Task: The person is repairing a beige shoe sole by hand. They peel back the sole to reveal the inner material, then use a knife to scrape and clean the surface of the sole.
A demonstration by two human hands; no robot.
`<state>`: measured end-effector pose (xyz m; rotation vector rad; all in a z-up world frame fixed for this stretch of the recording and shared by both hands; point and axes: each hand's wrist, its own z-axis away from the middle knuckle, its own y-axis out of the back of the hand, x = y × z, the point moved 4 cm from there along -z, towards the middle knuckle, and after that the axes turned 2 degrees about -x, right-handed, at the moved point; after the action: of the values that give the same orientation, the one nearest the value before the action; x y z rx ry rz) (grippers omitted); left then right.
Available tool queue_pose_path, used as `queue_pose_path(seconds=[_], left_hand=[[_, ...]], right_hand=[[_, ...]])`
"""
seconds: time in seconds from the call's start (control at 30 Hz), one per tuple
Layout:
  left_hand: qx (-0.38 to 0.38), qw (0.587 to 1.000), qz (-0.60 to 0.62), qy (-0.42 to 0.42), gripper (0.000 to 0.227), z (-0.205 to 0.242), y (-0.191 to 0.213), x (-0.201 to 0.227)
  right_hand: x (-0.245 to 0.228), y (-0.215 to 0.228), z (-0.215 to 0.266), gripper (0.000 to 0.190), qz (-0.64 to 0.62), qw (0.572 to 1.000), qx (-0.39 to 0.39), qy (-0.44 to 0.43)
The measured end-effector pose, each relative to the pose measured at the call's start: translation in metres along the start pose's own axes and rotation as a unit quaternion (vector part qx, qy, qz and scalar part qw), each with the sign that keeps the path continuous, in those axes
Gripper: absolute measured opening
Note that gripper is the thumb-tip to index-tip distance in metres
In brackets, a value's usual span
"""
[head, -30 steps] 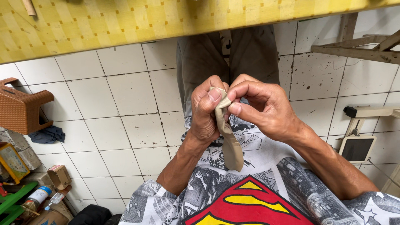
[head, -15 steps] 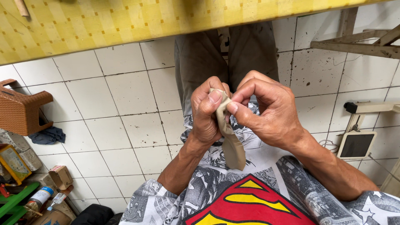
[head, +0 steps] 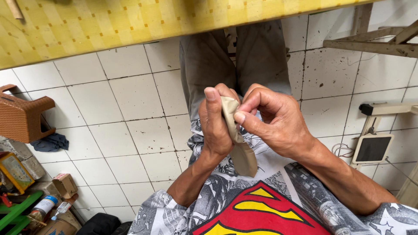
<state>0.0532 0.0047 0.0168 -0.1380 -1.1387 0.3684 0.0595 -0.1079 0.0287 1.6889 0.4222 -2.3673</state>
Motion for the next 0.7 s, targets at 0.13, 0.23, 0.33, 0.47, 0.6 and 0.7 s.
queue_pose_path(seconds=[0.13, 0.23, 0.33, 0.47, 0.6, 0.7], left_hand=[[0.003, 0.994, -0.109, -0.031, 0.057, -0.006, -0.001, 0.011], [-0.020, 0.996, -0.019, -0.079, 0.053, -0.012, -0.006, 0.022], [-0.029, 0.985, -0.083, -0.151, 0.056, -0.019, -0.002, 0.023], [-0.038, 0.967, -0.125, -0.220, 0.058, -0.016, 0.005, 0.009], [-0.023, 0.964, -0.136, -0.229, 0.058, -0.017, 0.012, -0.011], [-0.022, 0.964, -0.135, -0.227, 0.057, -0.018, 0.011, -0.007]], right_hand=[[-0.007, 0.003, -0.006, 0.015, -0.075, 0.996, -0.024, -0.032], [-0.012, 0.007, -0.010, 0.017, -0.098, 0.995, -0.016, -0.026], [-0.005, 0.012, -0.016, 0.022, -0.120, 0.992, -0.033, -0.025], [-0.002, 0.016, -0.016, 0.015, -0.037, 0.996, -0.084, -0.012], [-0.001, 0.016, -0.016, 0.007, 0.049, 0.996, -0.079, -0.015], [-0.001, 0.017, -0.020, 0.009, 0.048, 0.994, -0.092, -0.019]])
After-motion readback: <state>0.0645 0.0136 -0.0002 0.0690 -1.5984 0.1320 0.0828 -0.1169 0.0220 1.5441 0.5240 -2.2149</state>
